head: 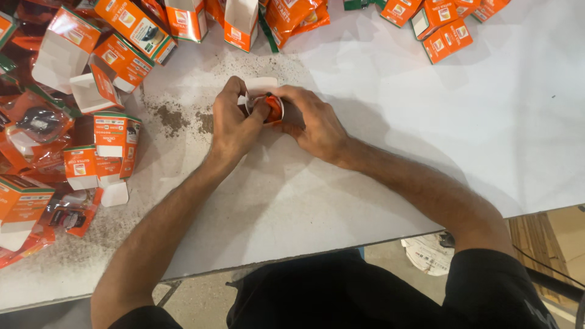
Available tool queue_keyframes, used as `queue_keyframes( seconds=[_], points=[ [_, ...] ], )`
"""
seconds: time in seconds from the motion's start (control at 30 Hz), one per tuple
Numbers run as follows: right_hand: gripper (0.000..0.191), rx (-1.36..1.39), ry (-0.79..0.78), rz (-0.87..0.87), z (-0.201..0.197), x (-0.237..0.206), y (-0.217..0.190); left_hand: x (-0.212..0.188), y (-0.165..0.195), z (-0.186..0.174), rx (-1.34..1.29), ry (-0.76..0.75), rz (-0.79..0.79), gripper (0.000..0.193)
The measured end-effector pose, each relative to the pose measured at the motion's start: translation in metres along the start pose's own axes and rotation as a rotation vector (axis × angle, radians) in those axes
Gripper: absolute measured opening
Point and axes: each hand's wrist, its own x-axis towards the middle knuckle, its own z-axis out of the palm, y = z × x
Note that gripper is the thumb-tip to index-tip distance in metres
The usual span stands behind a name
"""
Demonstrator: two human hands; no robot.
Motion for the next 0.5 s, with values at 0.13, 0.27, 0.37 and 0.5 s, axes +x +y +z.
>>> queue_keyframes(
  seconds=[0.13, 0.27, 0.37, 0.5],
  points=[
    [0.066, -0.287, -0.023, -0.21, 0.003, 0.0, 0.001, -0.005, 0.008, -0.012, -0.126, -0.156, 0.017, 0.023],
    [0.063, -0.413, -0.05, -0.208, 0.006, 0.001, 0.0, -0.005, 0.017, -0.036, -0.616, -0.318, -0.322, 0.028],
    [0.048, -0.392, 0.01, -0.236, 0.006, 0.001, -0.002, 0.003, 0.015, -0.034, -0.455, -0.288, -0.184, 0.018],
    [0.033, -0.281, 0.004, -0.164, 0.004, 0.001, -0.004, 0.006, 0.004, -0.016, 0.069, -0.105, 0.072, 0.019]
  ],
)
